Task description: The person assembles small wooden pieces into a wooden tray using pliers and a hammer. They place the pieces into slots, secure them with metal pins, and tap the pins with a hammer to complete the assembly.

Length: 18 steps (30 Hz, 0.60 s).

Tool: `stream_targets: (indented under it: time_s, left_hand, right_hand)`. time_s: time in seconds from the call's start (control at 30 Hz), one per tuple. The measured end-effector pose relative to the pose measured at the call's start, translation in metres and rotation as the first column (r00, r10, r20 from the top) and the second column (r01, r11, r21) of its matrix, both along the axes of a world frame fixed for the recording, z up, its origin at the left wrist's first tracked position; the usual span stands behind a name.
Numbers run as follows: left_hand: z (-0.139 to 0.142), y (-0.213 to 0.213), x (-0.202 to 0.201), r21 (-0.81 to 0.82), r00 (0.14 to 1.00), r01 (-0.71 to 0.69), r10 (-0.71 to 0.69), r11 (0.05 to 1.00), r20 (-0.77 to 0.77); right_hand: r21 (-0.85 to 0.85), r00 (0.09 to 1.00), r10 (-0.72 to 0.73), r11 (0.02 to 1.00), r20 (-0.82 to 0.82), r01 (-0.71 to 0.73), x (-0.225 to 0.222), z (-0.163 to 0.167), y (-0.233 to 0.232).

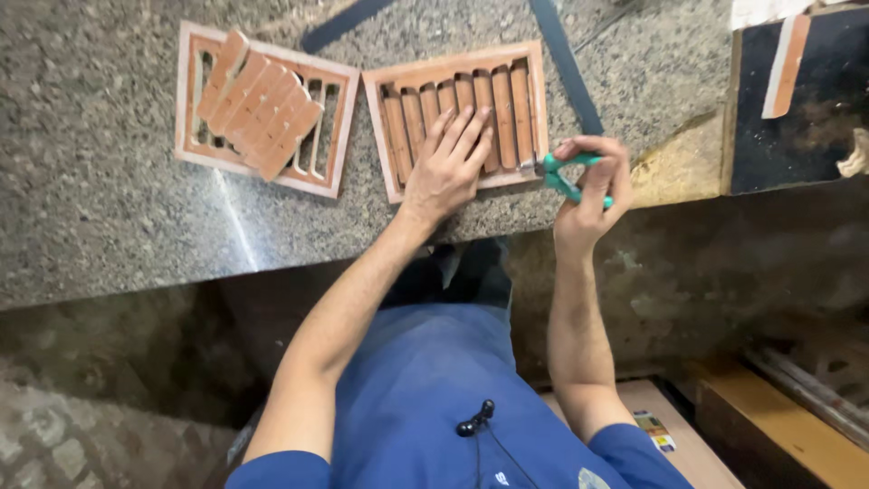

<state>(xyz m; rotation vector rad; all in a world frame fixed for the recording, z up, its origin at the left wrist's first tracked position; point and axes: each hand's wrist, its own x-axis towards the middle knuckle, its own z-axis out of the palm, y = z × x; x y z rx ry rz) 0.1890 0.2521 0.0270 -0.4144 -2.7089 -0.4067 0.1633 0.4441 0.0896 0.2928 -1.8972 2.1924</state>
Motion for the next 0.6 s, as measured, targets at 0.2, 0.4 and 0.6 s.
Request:
stream_targets:
  time_s: [0.2, 0.4, 0.6]
  left_hand:
    - [0.023, 0.045, 0.004, 0.533, 0.981, 0.088, -0.167, 0.841, 0.101]
    - [0.032, 0.086, -0.001, 0.828, 0.974, 0.107, -0.224, 0.55, 0.023]
    - [0.041, 0.1, -0.006, 0.877, 0.989, -0.144, 0.042, 0.458, 0.14]
  right_hand:
    - [0.11, 0.996, 0.065, 0.992, -0.057, -0.058, 0.009, -0.002, -0.004]
    - [0.327, 0.994, 0.018, 0.945, -0.109, 0.019, -0.004, 0.019, -0.01]
    - [0.505, 0.979, 0.182, 0.856, -0.094, -0.11, -0.034, 0.028, 0.045]
